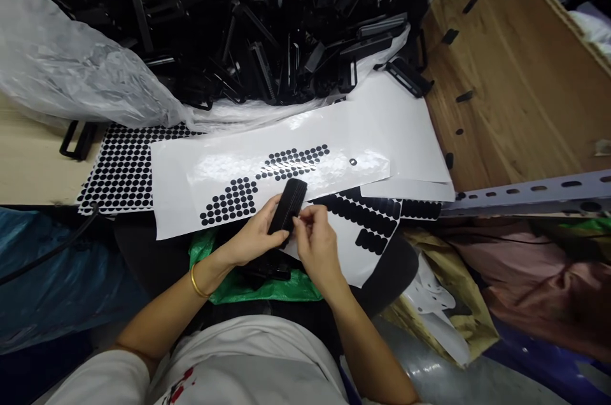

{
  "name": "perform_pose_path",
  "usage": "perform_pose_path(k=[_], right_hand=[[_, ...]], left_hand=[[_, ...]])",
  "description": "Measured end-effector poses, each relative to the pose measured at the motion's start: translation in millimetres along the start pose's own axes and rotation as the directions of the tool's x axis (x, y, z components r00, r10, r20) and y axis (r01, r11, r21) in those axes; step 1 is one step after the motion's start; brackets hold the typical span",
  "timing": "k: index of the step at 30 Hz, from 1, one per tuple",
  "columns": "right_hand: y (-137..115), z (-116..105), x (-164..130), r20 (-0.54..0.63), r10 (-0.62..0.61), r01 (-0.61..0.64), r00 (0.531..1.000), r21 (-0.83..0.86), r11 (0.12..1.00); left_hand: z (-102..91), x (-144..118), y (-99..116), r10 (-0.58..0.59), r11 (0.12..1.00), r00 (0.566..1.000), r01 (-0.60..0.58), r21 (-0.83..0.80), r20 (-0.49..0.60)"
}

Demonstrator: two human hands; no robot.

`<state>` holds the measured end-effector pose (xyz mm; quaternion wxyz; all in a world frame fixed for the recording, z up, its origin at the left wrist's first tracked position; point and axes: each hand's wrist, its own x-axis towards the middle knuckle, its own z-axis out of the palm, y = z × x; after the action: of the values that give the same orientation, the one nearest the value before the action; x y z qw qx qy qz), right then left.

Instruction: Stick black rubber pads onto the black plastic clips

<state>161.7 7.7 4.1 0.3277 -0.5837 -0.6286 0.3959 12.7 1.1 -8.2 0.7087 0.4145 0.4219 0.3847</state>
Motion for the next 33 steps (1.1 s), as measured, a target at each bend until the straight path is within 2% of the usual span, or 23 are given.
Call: perform_pose_path(k=[3, 5, 6, 7, 8, 9, 10, 11, 12, 13, 14, 15, 16, 17, 19, 22, 24, 26, 30, 33], right_hand=[[5.6, -8.6, 5.1, -0.134, -0.022, 0.033, 0.991, 0.080, 0.996], [8.8, -12.3, 10.1, -0.169, -0.025, 0.047, 0.985, 0.127, 0.991], [9.7, -12.8, 12.3, -0.161, -0.022, 0.046, 0.987, 0.142, 0.989], [10.1, -12.4, 14.1, -0.141, -0.018, 0.039, 0.990, 0.152, 0.988], [10.2, -11.3, 15.2, -0.114, -0.012, 0.030, 0.993, 0.160, 0.987], [10.0, -9.9, 15.8, -0.088, -0.006, 0.021, 0.996, 0.167, 0.986], [9.7, -8.4, 15.9, -0.070, -0.002, 0.014, 0.998, 0.174, 0.985], [9.6, -7.2, 15.7, -0.059, 0.002, 0.008, 0.998, 0.179, 0.984], [9.6, -6.3, 15.2, -0.056, 0.006, 0.004, 0.998, 0.185, 0.983], [9.8, -5.7, 14.7, -0.057, 0.010, 0.001, 0.998, 0.188, 0.982], [10.3, -5.5, 14.2, -0.059, 0.013, -0.002, 0.998, 0.191, 0.982], [10.9, -5.4, 13.9, -0.060, 0.015, -0.003, 0.998, 0.194, 0.981], [11.6, -5.3, 13.8, -0.061, 0.015, -0.003, 0.998, 0.196, 0.981], [12.2, -5.2, 14.0, -0.061, 0.013, -0.001, 0.998, 0.198, 0.980], [13.4, -4.4, 15.1, -0.063, 0.009, 0.004, 0.998, 0.201, 0.980], [14.9, -2.6, 18.3, -0.069, 0.011, 0.004, 0.998, 0.204, 0.979], [16.2, -1.4, 21.2, -0.070, 0.015, -0.001, 0.997, 0.201, 0.979], [17.5, -0.4, 24.2, -0.068, 0.022, -0.008, 0.997, 0.194, 0.981], [18.7, 2.2, 28.8, -0.065, 0.035, -0.023, 0.997, 0.172, 0.985], [18.1, 4.6, 30.3, -0.069, 0.029, -0.019, 0.997, 0.143, 0.990]], left_hand=[[-16.2, -12.3, 3.7, -0.036, 0.965, 0.976, -0.022, 0.260, 0.216], [-26.1, -16.0, 13.7, -0.058, 0.921, 0.955, -0.062, 0.385, 0.292], [-31.5, -14.9, 21.6, -0.046, 0.903, 0.962, -0.075, 0.424, 0.268], [-37.9, -11.2, 31.3, -0.011, 0.886, 0.980, -0.082, 0.457, 0.198], [-46.3, -4.9, 42.8, 0.050, 0.866, 0.996, -0.082, 0.493, 0.079], [-57.2, 3.8, 55.8, 0.137, 0.841, 0.987, -0.072, 0.537, -0.082], [-71.0, 14.7, 69.8, 0.240, 0.788, 0.940, -0.045, 0.614, -0.240], [-87.5, 27.4, 84.2, 0.364, 0.718, 0.848, 0.008, 0.696, -0.386], [-106.1, 41.3, 98.5, 0.457, 0.650, 0.746, 0.092, 0.754, -0.484], [-125.6, 56.1, 112.2, 0.516, 0.600, 0.648, 0.193, 0.776, -0.560], [-144.4, 71.2, 124.8, 0.536, 0.573, 0.570, 0.296, 0.764, -0.623], [-161.1, 86.3, 136.0, 0.512, 0.560, 0.528, 0.393, 0.730, -0.677], [-174.2, 101.1, 145.8, 0.473, 0.541, 0.518, 0.468, 0.699, -0.713], [-182.8, 115.3, 154.0, 0.428, 0.522, 0.533, 0.514, 0.681, -0.730], [-185.5, 141.3, 166.3, 0.362, 0.504, 0.576, 0.541, 0.674, -0.733], [-163.9, 171.7, 176.7, 0.341, 0.447, 0.670, 0.501, 0.741, -0.659], [-146.7, 184.2, 180.2, 0.321, 0.408, 0.708, 0.496, 0.766, -0.629], [-136.2, 190.3, 181.5, 0.300, 0.407, 0.722, 0.494, 0.768, -0.624], [-131.7, 189.2, 176.4, 0.286, 0.448, 0.742, 0.457, 0.769, -0.607], [-124.3, 185.7, 164.5, 0.284, 0.402, 0.805, 0.394, 0.826, -0.522]])
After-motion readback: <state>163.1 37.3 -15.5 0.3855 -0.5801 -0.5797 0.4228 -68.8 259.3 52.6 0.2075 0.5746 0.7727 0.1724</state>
